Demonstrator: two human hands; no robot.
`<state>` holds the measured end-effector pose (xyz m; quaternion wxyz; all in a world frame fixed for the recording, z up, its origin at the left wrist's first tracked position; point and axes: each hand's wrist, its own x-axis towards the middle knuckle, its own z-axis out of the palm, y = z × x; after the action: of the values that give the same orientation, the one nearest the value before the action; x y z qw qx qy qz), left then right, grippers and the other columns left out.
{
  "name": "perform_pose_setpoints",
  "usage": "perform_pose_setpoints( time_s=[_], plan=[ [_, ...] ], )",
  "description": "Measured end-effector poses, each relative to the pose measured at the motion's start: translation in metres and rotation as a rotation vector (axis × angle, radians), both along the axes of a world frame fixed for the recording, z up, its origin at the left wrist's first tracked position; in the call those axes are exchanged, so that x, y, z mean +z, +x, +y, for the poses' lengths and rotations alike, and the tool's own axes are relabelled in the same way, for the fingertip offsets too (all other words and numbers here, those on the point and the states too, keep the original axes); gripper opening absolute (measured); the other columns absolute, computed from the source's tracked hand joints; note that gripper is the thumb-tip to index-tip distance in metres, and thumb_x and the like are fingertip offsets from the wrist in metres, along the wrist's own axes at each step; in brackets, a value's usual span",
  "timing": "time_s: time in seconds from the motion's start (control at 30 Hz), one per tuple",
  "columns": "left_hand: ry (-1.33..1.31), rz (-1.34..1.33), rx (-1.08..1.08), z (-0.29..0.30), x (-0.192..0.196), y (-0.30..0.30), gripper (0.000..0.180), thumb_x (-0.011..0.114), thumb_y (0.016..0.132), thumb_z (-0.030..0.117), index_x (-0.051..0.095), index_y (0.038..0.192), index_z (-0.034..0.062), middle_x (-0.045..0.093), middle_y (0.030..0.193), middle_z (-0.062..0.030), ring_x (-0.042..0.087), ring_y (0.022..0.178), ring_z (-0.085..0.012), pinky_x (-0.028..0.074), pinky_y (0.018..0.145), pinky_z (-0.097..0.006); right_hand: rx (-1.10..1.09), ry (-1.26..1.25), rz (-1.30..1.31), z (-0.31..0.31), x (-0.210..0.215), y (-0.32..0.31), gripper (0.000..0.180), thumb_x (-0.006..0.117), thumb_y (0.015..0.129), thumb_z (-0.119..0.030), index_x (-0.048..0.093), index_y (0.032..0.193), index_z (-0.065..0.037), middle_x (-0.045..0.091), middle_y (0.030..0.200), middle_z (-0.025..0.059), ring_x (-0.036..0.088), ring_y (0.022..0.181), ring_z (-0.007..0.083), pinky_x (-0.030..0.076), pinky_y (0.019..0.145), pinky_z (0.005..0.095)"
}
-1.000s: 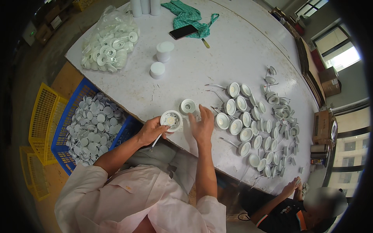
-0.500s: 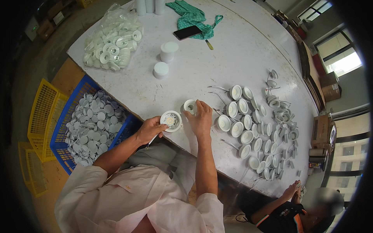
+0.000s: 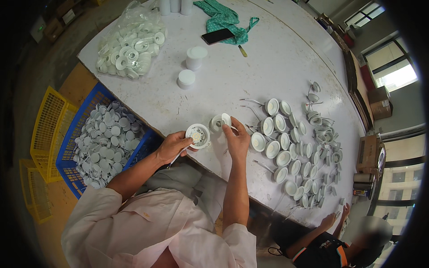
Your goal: The person assembles small LED light fixtures by fitting plastic housings and round covers onto LED modules by hand.
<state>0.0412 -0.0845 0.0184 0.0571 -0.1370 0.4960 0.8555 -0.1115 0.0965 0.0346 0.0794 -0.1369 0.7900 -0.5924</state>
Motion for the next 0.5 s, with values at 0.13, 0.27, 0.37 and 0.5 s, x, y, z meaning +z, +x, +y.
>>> perform_pose_setpoints(
  time_s=[0.13,0.27,0.37,0.5],
  plan=[
    [0.041,-0.003,-0.004,0.002,0.01,-0.007,0.031,0.053,0.099,0.02,0.055,0.12,-0.0027,0.065,0.105,-0.0098,0.066,0.088,-0.015,0.042,0.051,-0.018,0.091,-0.262,-0.217,0.005,0.015,0.015,0.048,0.076,0.077,-0.011,0.06,0.121,0.0,0.066,0.108,0.0128,0.064,0.096,0.0209,0.051,0.085,0.0327],
    [0.037,0.035,-0.031,0.005,0.009,-0.011,0.033,0.052,0.1,0.025,0.055,0.119,-0.0025,0.064,0.101,-0.0088,0.066,0.086,-0.0132,0.041,0.049,-0.018,0.209,-0.02,0.207,0.003,0.031,0.036,0.053,0.08,0.07,-0.006,0.061,0.119,-0.002,0.062,0.112,0.0096,0.062,0.102,0.0208,0.051,0.085,0.033],
    [0.057,0.024,0.032,0.013,0.015,-0.011,0.036,0.058,0.093,0.034,0.06,0.108,0.0012,0.064,0.093,-0.0055,0.062,0.081,-0.0107,0.032,0.048,-0.02,0.277,0.126,0.347,0.0,0.044,0.047,0.061,0.084,0.063,-0.01,0.061,0.119,-0.004,0.057,0.12,0.0123,0.057,0.11,0.0272,0.049,0.091,0.0371],
    [-0.028,0.024,0.002,0.01,0.002,-0.01,0.035,0.061,0.091,0.033,0.062,0.105,0.001,0.064,0.087,-0.0047,0.061,0.079,-0.0093,0.032,0.048,-0.021,0.346,0.273,0.42,-0.007,0.046,0.055,0.07,0.087,0.061,-0.017,0.059,0.124,-0.005,0.055,0.127,0.0139,0.052,0.116,0.0304,0.046,0.095,0.039]
  ],
)
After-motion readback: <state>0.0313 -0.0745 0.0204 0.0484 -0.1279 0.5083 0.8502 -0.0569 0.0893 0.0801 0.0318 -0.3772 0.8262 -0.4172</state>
